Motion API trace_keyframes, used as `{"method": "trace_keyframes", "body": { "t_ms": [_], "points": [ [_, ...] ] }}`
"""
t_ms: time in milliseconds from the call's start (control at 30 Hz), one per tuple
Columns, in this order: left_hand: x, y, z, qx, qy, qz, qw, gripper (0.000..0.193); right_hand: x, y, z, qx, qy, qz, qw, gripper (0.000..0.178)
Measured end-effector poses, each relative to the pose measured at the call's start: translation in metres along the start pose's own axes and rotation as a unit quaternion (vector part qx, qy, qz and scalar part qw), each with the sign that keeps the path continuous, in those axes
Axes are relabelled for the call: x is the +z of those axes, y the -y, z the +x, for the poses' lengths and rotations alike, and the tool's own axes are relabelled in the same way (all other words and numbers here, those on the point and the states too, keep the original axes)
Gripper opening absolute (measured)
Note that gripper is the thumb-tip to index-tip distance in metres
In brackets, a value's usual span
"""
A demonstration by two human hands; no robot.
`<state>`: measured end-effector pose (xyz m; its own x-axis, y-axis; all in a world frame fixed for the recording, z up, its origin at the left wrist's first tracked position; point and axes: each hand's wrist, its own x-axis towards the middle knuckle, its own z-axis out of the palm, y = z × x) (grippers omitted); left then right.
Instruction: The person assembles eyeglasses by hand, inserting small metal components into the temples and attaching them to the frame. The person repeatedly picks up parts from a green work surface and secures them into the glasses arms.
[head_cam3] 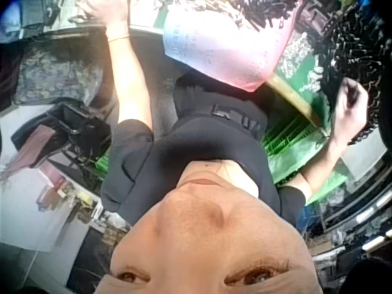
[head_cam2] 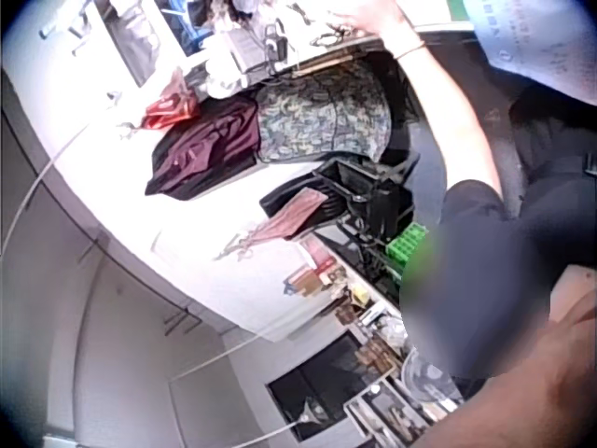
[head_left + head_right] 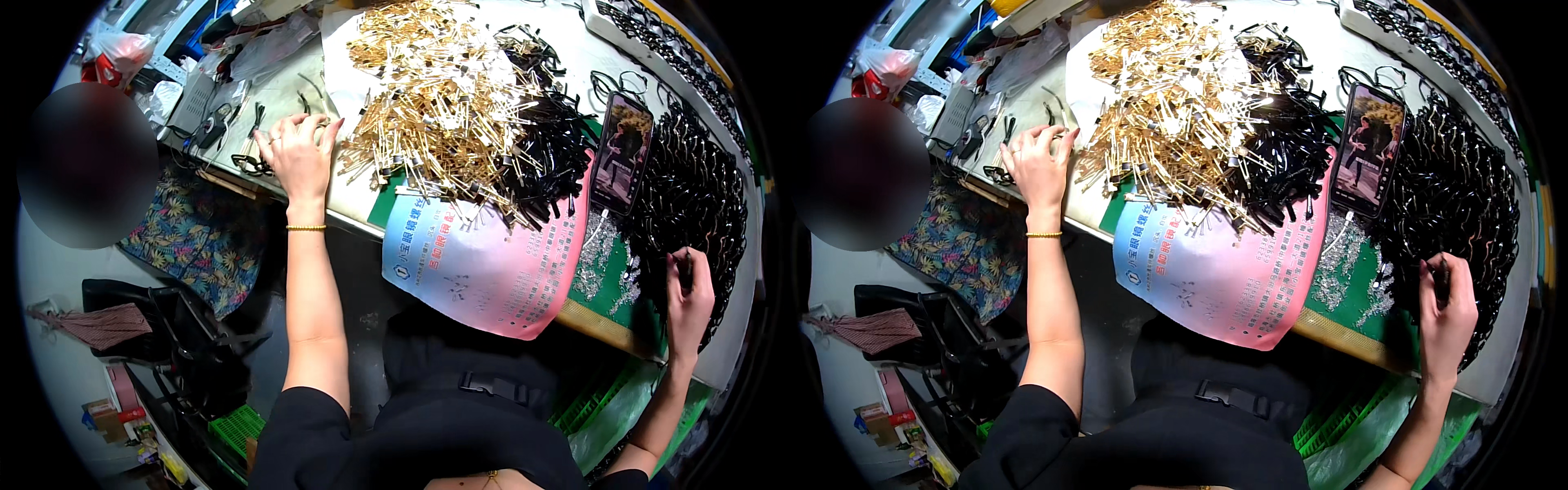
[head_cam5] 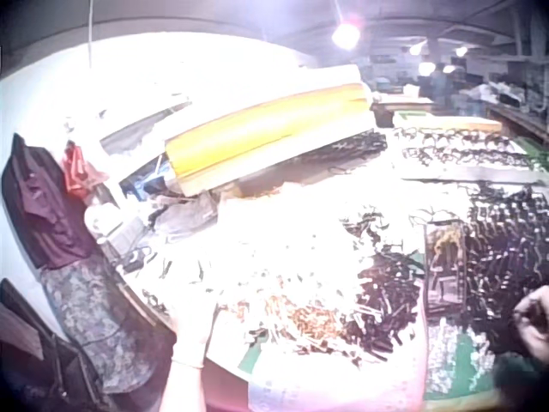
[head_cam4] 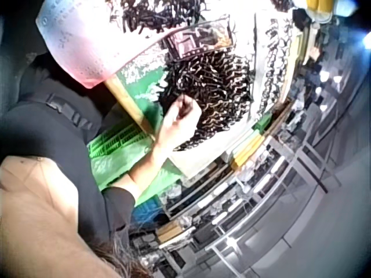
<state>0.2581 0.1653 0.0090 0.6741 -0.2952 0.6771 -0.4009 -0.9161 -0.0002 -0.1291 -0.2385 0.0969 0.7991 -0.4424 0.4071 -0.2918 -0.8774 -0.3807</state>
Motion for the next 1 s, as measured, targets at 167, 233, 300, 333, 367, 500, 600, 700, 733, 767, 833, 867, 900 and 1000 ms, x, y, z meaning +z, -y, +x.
{"method": "trace_keyframes", "body": {
  "t_ms": [167, 233, 300, 333, 367, 500, 600, 700, 733, 767, 833, 867, 900, 1000],
  "points": [
    [-0.005, -0.033, 0.0, 0.096, -0.075, 0.008, 0.993, 0.025, -0.033, -0.01, -0.033, 0.15, -0.008, 0.145, 0.978, 0.006],
    [-0.017, -0.045, -0.008, 0.09, -0.042, -0.052, 0.994, 0.03, -0.038, -0.002, -0.042, 0.17, 0.043, 0.152, 0.973, 0.004],
    [-0.036, -0.064, -0.019, 0.087, -0.057, -0.082, 0.991, 0.031, -0.031, 0.006, -0.051, 0.197, 0.057, 0.177, 0.963, 0.004],
    [-0.047, -0.072, -0.024, 0.079, -0.062, -0.083, 0.991, 0.03, -0.028, 0.008, -0.055, 0.206, 0.07, 0.179, 0.96, 0.004],
    [-0.056, -0.08, -0.031, 0.049, -0.067, -0.088, 0.993, 0.03, -0.025, 0.012, -0.059, 0.212, 0.077, 0.17, 0.959, 0.006],
    [-0.066, -0.055, -0.018, -0.093, -0.042, -0.069, 0.992, 0.028, -0.017, 0.009, -0.071, 0.224, 0.088, 0.204, 0.949, 0.009],
    [-0.035, -0.016, 0.012, -0.037, -0.035, -0.033, 0.998, 0.029, -0.009, 0.002, -0.072, 0.217, 0.053, 0.278, 0.934, 0.014],
    [-0.005, 0.034, 0.013, 0.106, -0.052, 0.008, 0.993, 0.031, -0.008, 0.04, -0.042, 0.277, 0.136, 0.273, 0.911, 0.018],
    [0.002, 0.044, 0.012, 0.106, -0.032, -0.005, 0.994, 0.033, -0.003, 0.046, -0.034, 0.287, 0.161, 0.298, 0.896, 0.019],
    [0.009, 0.054, 0.008, 0.092, -0.006, -0.023, 0.995, 0.036, 0.002, 0.052, -0.025, 0.292, 0.19, 0.325, 0.879, 0.02],
    [-0.001, 0.058, 0.009, 0.077, -0.007, -0.056, 0.995, 0.042, 0.011, 0.059, -0.015, 0.28, 0.227, 0.366, 0.858, 0.022],
    [-0.001, 0.041, 0.009, 0.111, -0.072, -0.061, 0.989, 0.039, 0.015, 0.059, -0.013, 0.195, 0.221, 0.337, 0.894, 0.02],
    [-0.004, 0.004, 0.002, 0.047, -0.064, -0.244, 0.967, 0.035, 0.017, 0.064, -0.01, 0.204, 0.219, 0.34, 0.892, 0.022],
    [-0.077, -0.122, -0.046, -0.014, 0.173, -0.566, 0.806, 0.03, 0.039, 0.069, -0.011, 0.122, 0.185, 0.423, 0.879, 0.021]
  ]
}}
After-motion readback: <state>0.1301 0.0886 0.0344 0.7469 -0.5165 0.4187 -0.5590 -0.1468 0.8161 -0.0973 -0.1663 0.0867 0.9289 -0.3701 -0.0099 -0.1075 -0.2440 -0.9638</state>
